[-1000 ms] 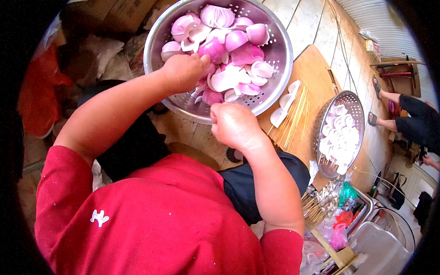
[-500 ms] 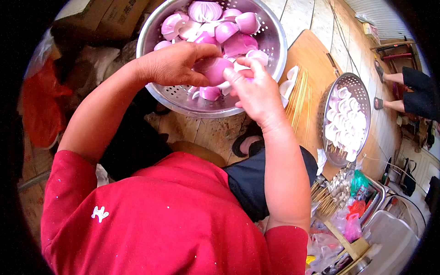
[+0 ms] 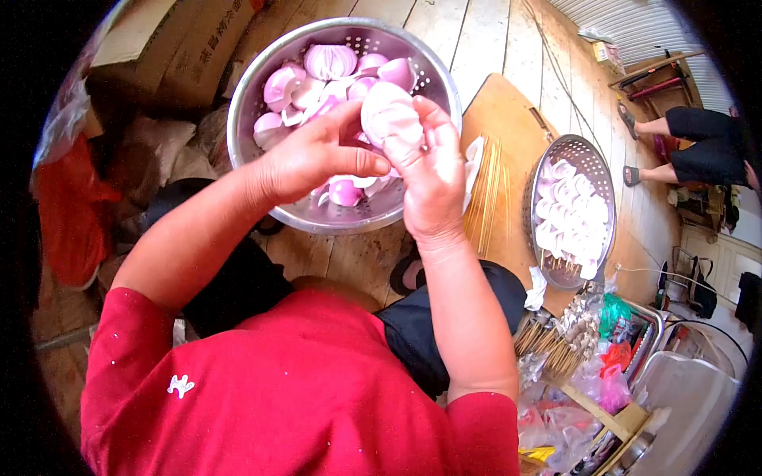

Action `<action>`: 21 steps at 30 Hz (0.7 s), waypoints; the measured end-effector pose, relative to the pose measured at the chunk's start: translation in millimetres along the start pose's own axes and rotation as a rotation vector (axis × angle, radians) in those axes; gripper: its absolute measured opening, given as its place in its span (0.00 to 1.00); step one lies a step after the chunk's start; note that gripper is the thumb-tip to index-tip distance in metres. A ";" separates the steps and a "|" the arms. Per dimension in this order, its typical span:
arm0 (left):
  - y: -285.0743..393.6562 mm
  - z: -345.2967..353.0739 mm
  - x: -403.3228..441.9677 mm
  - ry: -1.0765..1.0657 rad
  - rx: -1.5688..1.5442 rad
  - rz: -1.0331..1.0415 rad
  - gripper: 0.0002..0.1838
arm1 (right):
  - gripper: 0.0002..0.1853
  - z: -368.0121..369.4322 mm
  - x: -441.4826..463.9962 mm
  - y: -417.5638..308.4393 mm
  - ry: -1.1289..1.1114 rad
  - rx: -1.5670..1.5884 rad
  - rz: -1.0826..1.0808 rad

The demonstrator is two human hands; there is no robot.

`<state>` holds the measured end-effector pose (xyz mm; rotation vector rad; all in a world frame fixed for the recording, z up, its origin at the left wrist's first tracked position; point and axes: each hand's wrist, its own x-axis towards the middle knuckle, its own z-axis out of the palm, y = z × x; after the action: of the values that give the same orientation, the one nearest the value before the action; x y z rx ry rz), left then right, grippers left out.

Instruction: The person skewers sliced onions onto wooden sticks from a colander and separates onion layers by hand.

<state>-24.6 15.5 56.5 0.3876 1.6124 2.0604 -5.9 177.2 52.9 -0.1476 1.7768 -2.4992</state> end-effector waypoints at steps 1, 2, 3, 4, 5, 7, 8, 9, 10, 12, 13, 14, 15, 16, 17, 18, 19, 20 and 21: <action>1.9 1.8 -0.4 0.024 -0.021 -0.025 0.36 | 0.28 3.8 -1.9 -2.3 -0.001 -0.004 -0.003; 2.9 3.1 -1.7 0.050 -0.044 -0.052 0.37 | 0.28 6.7 -2.7 -4.0 -0.001 -0.004 -0.008; 3.0 2.6 -1.1 0.050 -0.042 -0.051 0.37 | 0.29 9.4 -3.3 -5.2 0.006 -0.006 -0.034; 2.2 2.3 -0.7 0.043 -0.057 -0.042 0.37 | 0.30 10.5 -3.7 -5.6 0.013 -0.007 -0.060; 1.1 2.1 -0.3 0.035 -0.071 -0.033 0.37 | 0.31 6.9 -3.3 -4.8 -0.013 -0.043 -0.058; -4.1 1.7 0.7 0.038 -0.066 -0.021 0.38 | 0.31 7.7 -4.9 -6.7 -0.028 -0.102 -0.077; -6.4 1.4 1.0 0.040 -0.064 -0.010 0.39 | 0.32 7.9 -5.7 -7.0 -0.043 -0.162 -0.094; -7.6 1.3 1.3 0.040 -0.064 -0.011 0.39 | 0.32 6.3 -6.2 -6.9 -0.042 -0.161 -0.093; -8.7 1.4 1.6 0.086 0.055 0.056 0.41 | 0.32 3.7 -6.7 -7.1 -0.033 -0.255 -0.076; -8.1 1.7 1.8 0.131 0.174 0.123 0.42 | 0.33 0.1 -6.9 -7.9 -0.021 -0.348 -0.060; -6.1 2.0 1.5 0.106 0.160 0.072 0.43 | 0.34 -1.1 -7.0 -8.2 -0.024 -0.346 -0.045; -5.2 2.3 1.2 0.081 0.145 0.022 0.45 | 0.35 -2.1 -6.9 -8.2 -0.026 -0.343 -0.030; -7.0 3.2 1.6 0.080 0.145 0.021 0.45 | 0.35 -3.2 -6.8 -7.4 -0.025 -0.343 -0.029; -9.8 4.7 2.4 0.109 0.264 0.118 0.43 | 0.34 -4.4 -6.9 -5.9 -0.016 -0.322 -0.001; -12.0 6.3 2.8 0.136 0.381 0.215 0.42 | 0.34 -5.3 -7.6 -5.0 -0.007 -0.302 0.028; -12.4 7.7 2.8 0.135 0.380 0.212 0.42 | 0.34 -4.7 -8.4 -5.2 -0.006 -0.302 0.031; -12.6 9.0 2.9 0.151 0.455 0.261 0.41 | 0.34 -3.2 -8.8 -6.1 -0.008 -0.265 0.053; -12.6 10.0 2.8 0.166 0.530 0.311 0.40 | 0.34 -1.9 -9.2 -6.2 -0.010 -0.228 0.075; -12.1 11.1 2.1 0.166 0.529 0.310 0.40 | 0.34 -1.1 -9.7 -5.2 -0.009 -0.228 0.076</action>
<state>-18.3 28.0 47.5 0.6991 2.3260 1.8853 3.6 181.1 57.1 -0.1011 2.0192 -2.2356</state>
